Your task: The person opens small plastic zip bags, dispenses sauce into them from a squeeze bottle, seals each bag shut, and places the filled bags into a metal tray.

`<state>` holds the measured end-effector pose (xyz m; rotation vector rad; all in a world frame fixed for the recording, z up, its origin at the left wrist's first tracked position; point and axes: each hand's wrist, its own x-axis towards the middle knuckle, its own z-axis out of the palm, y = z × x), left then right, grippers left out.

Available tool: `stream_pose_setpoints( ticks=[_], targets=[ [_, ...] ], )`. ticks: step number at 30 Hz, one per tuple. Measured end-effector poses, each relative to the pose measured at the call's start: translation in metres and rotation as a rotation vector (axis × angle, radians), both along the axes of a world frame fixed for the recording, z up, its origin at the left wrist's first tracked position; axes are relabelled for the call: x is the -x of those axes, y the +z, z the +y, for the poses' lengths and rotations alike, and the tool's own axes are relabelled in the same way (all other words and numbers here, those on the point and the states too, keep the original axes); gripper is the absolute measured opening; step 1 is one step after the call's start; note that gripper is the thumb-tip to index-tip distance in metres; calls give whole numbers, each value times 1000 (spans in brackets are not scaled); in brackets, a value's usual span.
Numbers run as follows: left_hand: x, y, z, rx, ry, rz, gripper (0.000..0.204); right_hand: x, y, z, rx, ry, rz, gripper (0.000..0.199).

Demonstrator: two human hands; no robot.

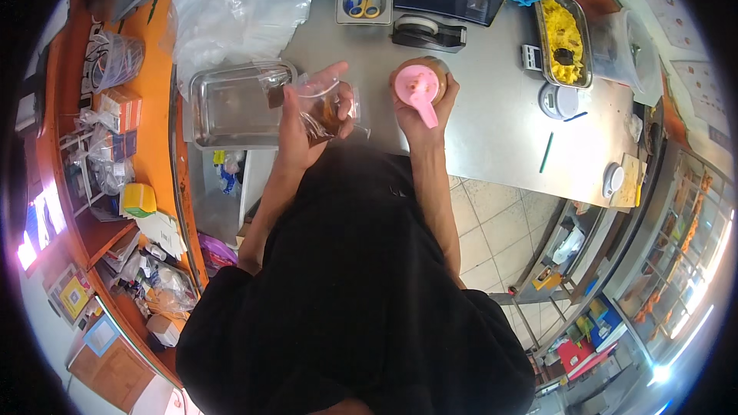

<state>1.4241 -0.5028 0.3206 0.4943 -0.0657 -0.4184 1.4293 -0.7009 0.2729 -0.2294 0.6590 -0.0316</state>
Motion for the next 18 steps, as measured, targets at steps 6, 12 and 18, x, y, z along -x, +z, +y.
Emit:
stream_pose_setpoints(
  ticks=[6,12,18],
  targets=[
    [-6,37,11,-451,91,-177,62,7,-63,-16,-388,-131,121,42],
    [-3,51,33,-524,59,-285,35,74,-37,4,-119,276,166,35],
    [7,75,18,-649,176,-426,24,52,115,42,944,529,-422,19]
  ],
)
